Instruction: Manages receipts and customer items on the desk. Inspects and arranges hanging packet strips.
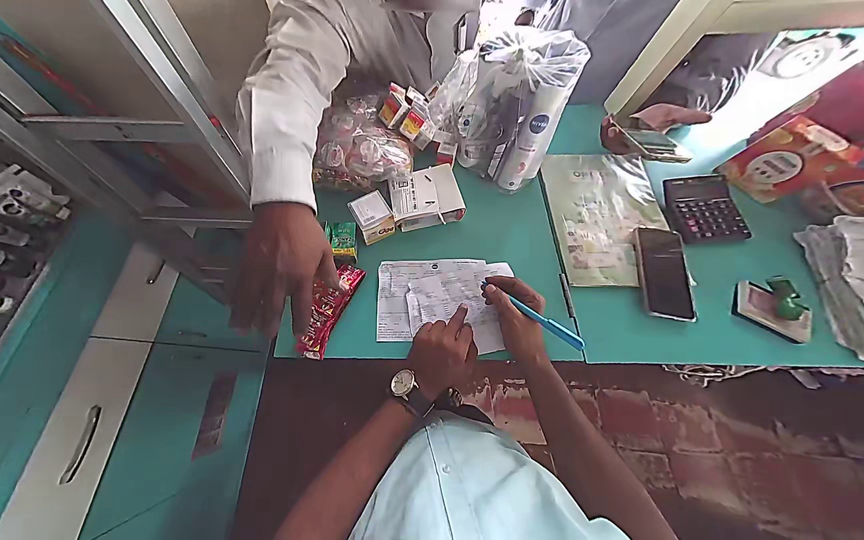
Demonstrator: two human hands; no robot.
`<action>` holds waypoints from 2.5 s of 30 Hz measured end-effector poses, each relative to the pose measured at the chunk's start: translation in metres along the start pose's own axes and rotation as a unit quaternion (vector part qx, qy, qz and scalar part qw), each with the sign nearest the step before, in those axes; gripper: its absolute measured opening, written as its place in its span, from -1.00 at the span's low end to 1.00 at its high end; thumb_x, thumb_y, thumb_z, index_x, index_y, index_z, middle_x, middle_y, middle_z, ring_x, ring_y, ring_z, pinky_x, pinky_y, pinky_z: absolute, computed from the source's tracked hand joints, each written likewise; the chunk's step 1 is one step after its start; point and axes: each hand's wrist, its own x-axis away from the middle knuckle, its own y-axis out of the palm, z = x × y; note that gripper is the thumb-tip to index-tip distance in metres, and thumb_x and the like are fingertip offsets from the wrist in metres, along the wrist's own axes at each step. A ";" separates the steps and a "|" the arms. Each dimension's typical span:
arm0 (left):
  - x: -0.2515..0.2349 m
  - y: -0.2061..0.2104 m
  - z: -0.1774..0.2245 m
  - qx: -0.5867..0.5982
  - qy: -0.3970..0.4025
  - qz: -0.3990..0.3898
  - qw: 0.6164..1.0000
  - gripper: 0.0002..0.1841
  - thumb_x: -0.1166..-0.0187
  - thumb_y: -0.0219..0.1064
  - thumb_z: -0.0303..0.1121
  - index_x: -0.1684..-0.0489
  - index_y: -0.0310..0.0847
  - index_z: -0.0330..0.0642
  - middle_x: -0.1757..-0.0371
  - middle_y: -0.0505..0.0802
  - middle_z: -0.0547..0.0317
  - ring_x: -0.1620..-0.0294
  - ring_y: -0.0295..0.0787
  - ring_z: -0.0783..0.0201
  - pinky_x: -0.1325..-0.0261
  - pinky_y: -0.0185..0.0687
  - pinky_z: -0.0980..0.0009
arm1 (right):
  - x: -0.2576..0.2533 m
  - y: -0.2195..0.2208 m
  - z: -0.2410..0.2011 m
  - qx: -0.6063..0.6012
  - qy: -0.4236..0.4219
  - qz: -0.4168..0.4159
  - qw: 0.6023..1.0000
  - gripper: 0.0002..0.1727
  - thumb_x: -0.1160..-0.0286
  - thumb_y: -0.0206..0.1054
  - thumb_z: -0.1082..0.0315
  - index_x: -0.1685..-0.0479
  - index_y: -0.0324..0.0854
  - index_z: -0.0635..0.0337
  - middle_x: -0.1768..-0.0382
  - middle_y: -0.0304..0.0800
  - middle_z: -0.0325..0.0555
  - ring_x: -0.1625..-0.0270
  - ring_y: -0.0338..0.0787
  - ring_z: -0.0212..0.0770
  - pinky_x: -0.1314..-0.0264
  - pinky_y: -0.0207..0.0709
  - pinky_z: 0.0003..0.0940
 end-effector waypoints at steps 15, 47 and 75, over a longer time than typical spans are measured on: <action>-0.002 -0.004 -0.001 0.012 -0.005 -0.033 0.999 -0.72 -0.55 0.19 -0.27 0.24 0.88 -0.10 -0.37 0.85 0.12 0.44 0.82 0.21 0.39 0.64 0.27 | 0.000 0.001 0.002 0.010 -0.002 0.001 1.000 -0.85 -0.55 0.30 0.49 0.10 0.76 0.33 0.30 0.87 -0.19 0.26 0.82 -0.36 0.13 0.73 -0.45; 0.006 0.005 -0.003 0.003 -0.015 0.066 0.998 -0.74 -0.50 0.22 -0.37 0.46 0.83 -0.22 -0.06 0.96 0.00 0.46 0.84 0.14 0.36 0.67 0.28 | -0.009 0.003 0.007 0.228 -0.065 -0.136 0.962 -0.88 -0.27 0.43 0.36 0.47 0.82 0.22 0.49 0.85 -0.28 0.43 0.73 -0.63 0.30 0.60 -0.67; 0.003 0.003 -0.001 -0.017 -0.013 0.040 0.999 -0.73 -0.46 0.22 -0.29 0.56 0.79 -0.13 -0.19 0.93 0.14 0.47 0.80 0.22 0.40 0.61 0.31 | -0.015 -0.011 0.008 -0.042 0.019 -0.065 0.997 -0.87 -0.43 0.28 0.54 0.36 0.73 0.18 0.54 0.75 -0.36 0.60 0.57 -0.54 0.56 0.41 -0.63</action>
